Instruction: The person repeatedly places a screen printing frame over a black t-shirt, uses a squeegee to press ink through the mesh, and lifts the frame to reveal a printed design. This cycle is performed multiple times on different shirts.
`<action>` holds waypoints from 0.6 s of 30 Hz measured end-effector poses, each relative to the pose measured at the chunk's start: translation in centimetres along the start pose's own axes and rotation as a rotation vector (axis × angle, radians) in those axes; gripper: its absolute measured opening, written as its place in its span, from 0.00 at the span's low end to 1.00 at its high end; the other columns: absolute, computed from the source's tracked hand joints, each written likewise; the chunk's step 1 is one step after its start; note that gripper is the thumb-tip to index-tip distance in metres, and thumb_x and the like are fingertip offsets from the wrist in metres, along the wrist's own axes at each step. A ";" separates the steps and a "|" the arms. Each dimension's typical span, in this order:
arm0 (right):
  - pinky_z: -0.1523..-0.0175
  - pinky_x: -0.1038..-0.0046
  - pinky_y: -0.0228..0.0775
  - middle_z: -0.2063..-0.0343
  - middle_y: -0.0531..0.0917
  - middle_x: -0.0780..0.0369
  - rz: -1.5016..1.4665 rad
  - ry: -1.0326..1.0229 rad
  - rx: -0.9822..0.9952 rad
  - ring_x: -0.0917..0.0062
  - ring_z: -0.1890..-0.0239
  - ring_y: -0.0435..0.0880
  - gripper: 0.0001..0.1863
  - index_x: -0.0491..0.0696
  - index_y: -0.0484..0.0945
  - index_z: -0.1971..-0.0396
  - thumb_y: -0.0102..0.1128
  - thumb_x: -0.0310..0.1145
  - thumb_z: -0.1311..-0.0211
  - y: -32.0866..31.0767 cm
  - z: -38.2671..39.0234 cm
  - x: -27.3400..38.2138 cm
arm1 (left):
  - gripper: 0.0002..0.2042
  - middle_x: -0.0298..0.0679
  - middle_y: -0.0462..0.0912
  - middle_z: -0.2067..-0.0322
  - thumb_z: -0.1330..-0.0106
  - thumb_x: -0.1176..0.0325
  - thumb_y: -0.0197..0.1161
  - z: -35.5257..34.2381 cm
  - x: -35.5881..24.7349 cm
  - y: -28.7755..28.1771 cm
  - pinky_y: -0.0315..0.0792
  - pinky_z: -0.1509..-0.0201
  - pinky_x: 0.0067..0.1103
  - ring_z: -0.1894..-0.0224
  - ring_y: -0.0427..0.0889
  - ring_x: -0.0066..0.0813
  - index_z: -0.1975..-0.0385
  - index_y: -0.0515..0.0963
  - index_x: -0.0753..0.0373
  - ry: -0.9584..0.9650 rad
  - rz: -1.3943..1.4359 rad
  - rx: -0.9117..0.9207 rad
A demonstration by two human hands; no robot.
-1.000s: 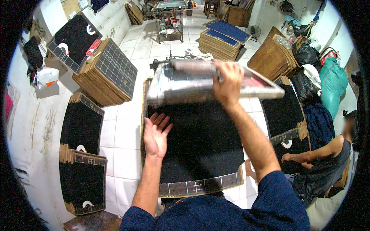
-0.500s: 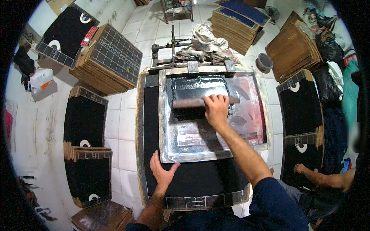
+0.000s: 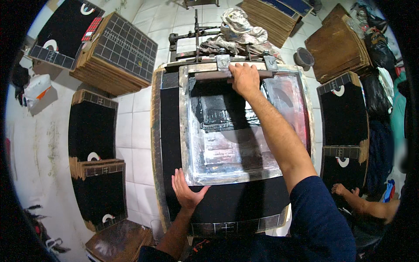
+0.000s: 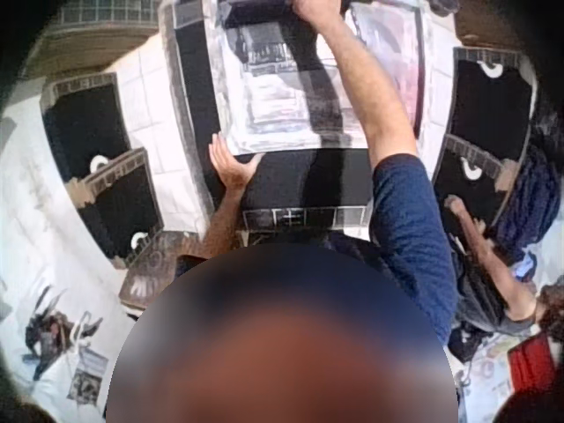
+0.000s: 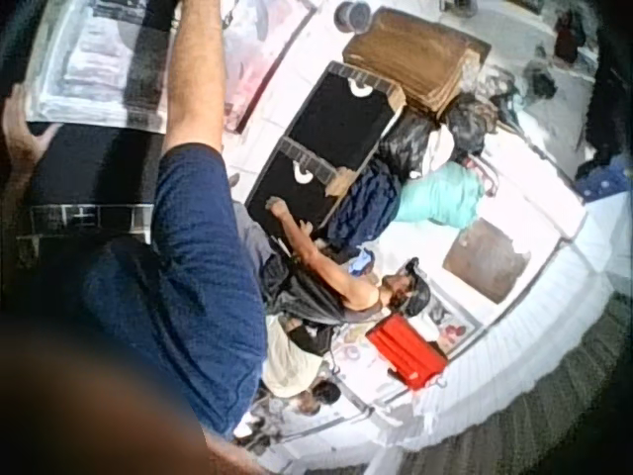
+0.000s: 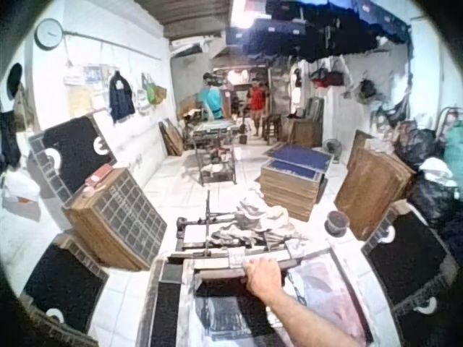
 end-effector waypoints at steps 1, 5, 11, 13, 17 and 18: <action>0.47 0.55 0.69 0.58 0.85 0.63 -0.010 -0.005 0.027 0.64 0.50 0.83 0.19 0.53 0.81 0.56 0.77 0.40 0.46 -0.5 1.1 0.2 | 0.62 0.61 0.63 0.29 0.54 0.40 0.83 -0.1 0.0 0.0 0.52 0.21 0.53 0.25 0.62 0.58 0.26 0.55 0.74 -0.013 0.002 0.021; 0.47 0.57 0.69 0.59 0.83 0.63 -0.002 -0.009 0.051 0.64 0.51 0.82 0.21 0.54 0.80 0.55 0.74 0.30 0.52 -2.7 8.2 2.3 | 0.61 0.60 0.63 0.29 0.52 0.42 0.83 -0.3 -0.1 -0.4 0.51 0.20 0.52 0.24 0.60 0.58 0.25 0.55 0.73 -0.011 0.020 0.016; 0.48 0.58 0.68 0.58 0.86 0.63 -0.041 -0.029 0.211 0.64 0.49 0.83 0.20 0.57 0.82 0.57 0.78 0.38 0.51 -2.9 6.2 1.4 | 0.60 0.59 0.62 0.29 0.52 0.46 0.83 -0.4 -0.1 -0.5 0.50 0.20 0.53 0.23 0.59 0.57 0.25 0.54 0.72 -0.035 0.030 0.050; 0.49 0.57 0.69 0.60 0.87 0.64 -0.039 0.017 0.173 0.65 0.50 0.84 0.20 0.56 0.83 0.58 0.80 0.42 0.51 -2.2 3.1 0.8 | 0.60 0.59 0.62 0.29 0.52 0.46 0.83 -0.4 -0.1 -0.3 0.49 0.20 0.53 0.23 0.58 0.57 0.25 0.53 0.72 -0.034 0.011 0.059; 0.50 0.57 0.71 0.58 0.87 0.64 0.004 0.047 0.046 0.65 0.50 0.85 0.19 0.55 0.82 0.59 0.80 0.40 0.50 -0.8 -0.9 0.4 | 0.61 0.60 0.62 0.29 0.52 0.46 0.83 -0.3 0.2 0.0 0.49 0.20 0.54 0.23 0.58 0.58 0.25 0.52 0.72 -0.031 0.015 0.071; 0.49 0.57 0.71 0.57 0.87 0.64 0.026 0.053 0.064 0.65 0.48 0.84 0.19 0.54 0.82 0.58 0.79 0.39 0.50 -0.5 -1.2 0.4 | 0.61 0.60 0.62 0.29 0.53 0.46 0.83 -0.4 0.2 0.1 0.49 0.20 0.55 0.23 0.59 0.58 0.25 0.53 0.72 -0.020 0.007 0.058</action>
Point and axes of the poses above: each hand's wrist, its own z-axis away from the middle knuckle, its own y-axis out of the palm, x = y × z, the point moved 4 cm from there along -z, towards the middle knuckle
